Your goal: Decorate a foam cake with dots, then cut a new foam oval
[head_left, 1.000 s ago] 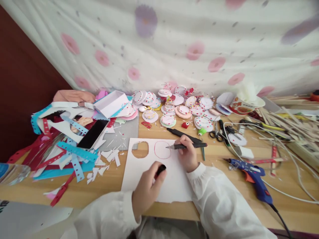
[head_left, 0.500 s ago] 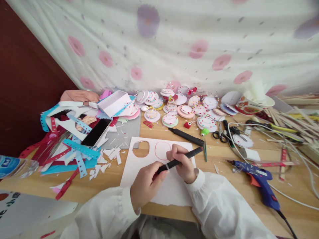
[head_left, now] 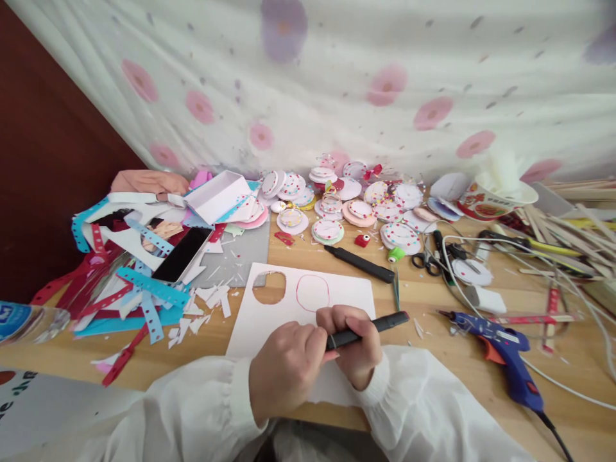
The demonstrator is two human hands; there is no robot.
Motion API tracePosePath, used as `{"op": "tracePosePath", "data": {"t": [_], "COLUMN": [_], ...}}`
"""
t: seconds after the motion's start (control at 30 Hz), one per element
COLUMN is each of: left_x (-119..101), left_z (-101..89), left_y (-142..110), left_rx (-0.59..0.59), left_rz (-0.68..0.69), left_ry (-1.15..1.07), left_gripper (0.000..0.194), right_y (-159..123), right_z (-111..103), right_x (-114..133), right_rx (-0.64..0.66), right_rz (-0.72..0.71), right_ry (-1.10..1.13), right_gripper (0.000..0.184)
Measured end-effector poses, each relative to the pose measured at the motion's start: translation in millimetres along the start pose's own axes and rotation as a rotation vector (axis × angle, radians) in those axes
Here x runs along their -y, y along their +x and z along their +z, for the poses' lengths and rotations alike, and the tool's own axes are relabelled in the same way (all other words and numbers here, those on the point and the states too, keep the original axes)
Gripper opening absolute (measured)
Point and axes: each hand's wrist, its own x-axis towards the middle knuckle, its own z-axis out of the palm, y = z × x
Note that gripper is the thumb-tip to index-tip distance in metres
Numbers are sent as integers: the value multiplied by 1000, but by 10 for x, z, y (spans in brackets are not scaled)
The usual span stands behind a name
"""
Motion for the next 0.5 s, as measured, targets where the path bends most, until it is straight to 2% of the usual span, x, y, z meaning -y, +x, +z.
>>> {"op": "tracePosePath", "data": {"t": [0.2,0.3,0.4,0.5], "left_x": [-98,-76,64,305], "left_z": [60,71,22,-98], "left_y": [-1,7,-6,-58], "left_rx": [31,67,152,282], "left_rz": [-99,-123,-105,-82], "left_ry": [-48,-99,-229,-361], "left_gripper": [41,43,41,33], "right_y": [6,-20,-70,-56], "right_z": [0,-5,-27,-69], "right_x": [21,9,-61,-140], "right_rx": [-20,-20,6,125], "right_rz": [-45,-88,-102,-40], "right_ry": [-30,-62,-170,-383], "right_gripper": [29,28,31,38]}}
